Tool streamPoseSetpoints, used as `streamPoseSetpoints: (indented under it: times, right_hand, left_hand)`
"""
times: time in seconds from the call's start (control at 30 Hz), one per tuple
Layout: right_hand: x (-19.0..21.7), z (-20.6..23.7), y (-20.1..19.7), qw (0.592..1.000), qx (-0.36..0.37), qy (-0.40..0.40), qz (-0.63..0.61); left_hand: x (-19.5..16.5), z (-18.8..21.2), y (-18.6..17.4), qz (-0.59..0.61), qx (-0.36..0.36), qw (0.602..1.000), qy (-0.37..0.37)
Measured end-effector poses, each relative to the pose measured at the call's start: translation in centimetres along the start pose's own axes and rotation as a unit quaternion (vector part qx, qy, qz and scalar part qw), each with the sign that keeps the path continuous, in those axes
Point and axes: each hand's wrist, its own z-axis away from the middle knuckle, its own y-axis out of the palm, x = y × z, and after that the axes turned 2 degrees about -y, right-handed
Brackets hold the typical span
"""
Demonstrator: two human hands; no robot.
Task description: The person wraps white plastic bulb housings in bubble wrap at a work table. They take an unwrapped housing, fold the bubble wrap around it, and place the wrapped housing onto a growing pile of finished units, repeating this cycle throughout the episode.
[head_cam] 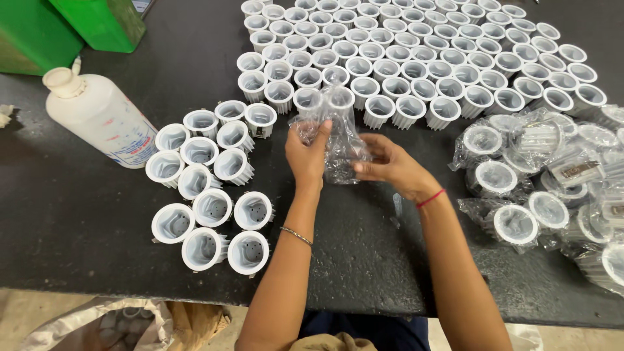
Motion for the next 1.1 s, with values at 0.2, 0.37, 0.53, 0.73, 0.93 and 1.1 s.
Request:
streamPoseSetpoints:
  times: [0.2,0.37,0.53,0.73,0.93,1.1]
  right_hand:
    - [-1.8,-1.4,-0.8,0.986,-0.095,-0.086,-0.104]
    - [-0.1,-0.3,-1.7,0.984,-0.074,-0.043,-0.158]
    - [0.1,0.0,0.9,0.988,0.007,-0.100,-0.117]
    - [-0.9,-1.1,3.4,0.980,-0.025,-0.180,-0.078]
    - [-0.3,-0.5,0.0,0.984,-0.074,-0.164,-0.004]
    - [0.0,0.1,-1.7,0.994,0.013,-0.111,0.000]
  left_hand:
    - [0.2,-0.6,-0.5,0.087,-0.016,0.995,-0.056]
    - [-0.3,-1.1,-0.8,0.145,-0.051,0.982,-0.106]
    - [0.2,-0.7,-0.6,0.175,-0.007,0.983,-0.055]
    - [0.9,1.8,2.0,0.206,0.075,0.976,-0.017]
    - [1.1,-0.8,-0.2,0.158,-0.019,0.981,-0.109]
    - [2.6,-2.0,-1.3,0.045,-0.053,0.997,0.023]
